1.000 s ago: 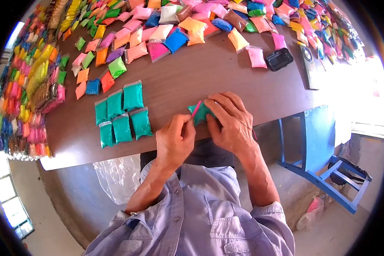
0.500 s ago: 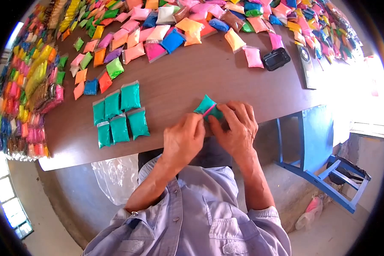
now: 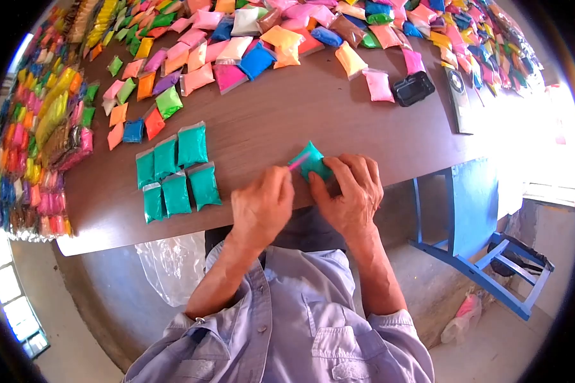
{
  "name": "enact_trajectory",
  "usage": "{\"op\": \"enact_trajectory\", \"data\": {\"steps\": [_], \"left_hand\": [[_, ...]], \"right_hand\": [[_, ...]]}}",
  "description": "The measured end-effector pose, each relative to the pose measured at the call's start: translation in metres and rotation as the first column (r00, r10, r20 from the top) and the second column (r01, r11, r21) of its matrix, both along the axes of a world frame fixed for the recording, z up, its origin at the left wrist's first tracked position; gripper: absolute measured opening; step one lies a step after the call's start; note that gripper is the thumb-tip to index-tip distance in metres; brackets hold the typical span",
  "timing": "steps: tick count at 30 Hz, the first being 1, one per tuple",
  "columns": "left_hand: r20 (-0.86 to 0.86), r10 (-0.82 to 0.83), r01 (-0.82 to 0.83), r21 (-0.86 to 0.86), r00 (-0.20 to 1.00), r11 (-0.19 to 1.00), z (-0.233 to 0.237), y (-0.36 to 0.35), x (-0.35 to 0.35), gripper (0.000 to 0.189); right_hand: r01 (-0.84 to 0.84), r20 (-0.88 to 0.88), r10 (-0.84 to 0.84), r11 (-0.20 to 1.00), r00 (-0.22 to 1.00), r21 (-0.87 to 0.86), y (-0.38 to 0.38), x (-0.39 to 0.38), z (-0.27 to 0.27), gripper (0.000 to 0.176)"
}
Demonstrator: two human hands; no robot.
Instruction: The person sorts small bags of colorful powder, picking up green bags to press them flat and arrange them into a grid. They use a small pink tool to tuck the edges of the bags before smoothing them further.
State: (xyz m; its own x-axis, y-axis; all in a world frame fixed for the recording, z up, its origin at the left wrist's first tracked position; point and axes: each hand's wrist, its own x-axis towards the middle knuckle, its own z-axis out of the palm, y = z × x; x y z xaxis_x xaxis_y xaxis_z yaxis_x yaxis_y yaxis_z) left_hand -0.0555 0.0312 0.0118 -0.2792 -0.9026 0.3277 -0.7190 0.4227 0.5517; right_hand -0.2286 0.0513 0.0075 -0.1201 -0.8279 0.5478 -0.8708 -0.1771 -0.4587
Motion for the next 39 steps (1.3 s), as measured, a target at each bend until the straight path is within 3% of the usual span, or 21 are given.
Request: {"op": "enact_trajectory", "data": {"steps": [4, 6, 10, 12, 16, 18, 24, 28, 30, 39], "left_hand": [[-0.024, 0.108, -0.108, 0.003, 0.994, 0.994, -0.006, -0.009, 0.009, 0.008], [-0.214, -0.015, -0.011, -0.117, 0.977, 0.993, -0.003, -0.009, 0.007, 0.008], [-0.083, -0.092, 0.091, -0.02, 0.992, 0.996, 0.001, 0.008, 0.0, 0.008], [0.005, 0.018, -0.018, -0.027, 1.0, 0.999, 0.001, 0.006, 0.004, 0.008], [-0.011, 0.104, -0.104, -0.007, 0.994, 0.995, -0.001, -0.001, 0.014, 0.009], [-0.21, 0.05, -0.052, -0.002, 0.976, 0.999, 0.004, 0.0, 0.017, 0.01], [-0.321, 0.012, 0.01, 0.064, 0.947, 0.998, 0.01, 0.009, 0.011, 0.008], [-0.275, -0.057, 0.078, 0.068, 0.96, 0.995, 0.01, -0.001, 0.005, 0.005], [-0.077, -0.073, 0.08, 0.092, 0.994, 0.993, 0.006, -0.009, 0.003, 0.009], [-0.211, -0.012, 0.025, 0.062, 0.977, 0.998, 0.001, -0.022, 0.003, 0.01]], "right_hand": [[0.009, 0.007, -0.009, 1.0, 1.0, -0.001, -0.001, 0.002, 0.0, 0.031], [0.014, 0.005, -0.014, 1.0, 1.0, -0.001, 0.0, 0.003, 0.0, 0.031], [0.012, 0.01, -0.012, 1.0, 1.0, -0.004, 0.0, 0.002, 0.001, 0.031], [0.026, -0.001, -0.026, 1.0, 1.0, 0.009, 0.002, 0.002, 0.002, 0.031], [0.044, 0.001, -0.044, 0.999, 0.999, -0.011, 0.003, 0.0, 0.003, 0.031], [0.005, -0.004, -0.005, 1.0, 1.0, 0.018, 0.004, -0.003, 0.006, 0.031], [-0.06, -0.029, 0.062, 0.996, 0.998, 0.064, 0.006, -0.011, 0.014, 0.028], [-0.086, -0.041, 0.09, 0.993, 0.995, 0.084, 0.009, -0.015, 0.009, 0.025], [-0.085, -0.061, 0.09, 0.993, 0.994, 0.078, 0.01, -0.016, 0.006, 0.022], [-0.079, -0.077, 0.085, 0.994, 0.993, 0.082, 0.012, -0.016, 0.005, 0.021]]}}
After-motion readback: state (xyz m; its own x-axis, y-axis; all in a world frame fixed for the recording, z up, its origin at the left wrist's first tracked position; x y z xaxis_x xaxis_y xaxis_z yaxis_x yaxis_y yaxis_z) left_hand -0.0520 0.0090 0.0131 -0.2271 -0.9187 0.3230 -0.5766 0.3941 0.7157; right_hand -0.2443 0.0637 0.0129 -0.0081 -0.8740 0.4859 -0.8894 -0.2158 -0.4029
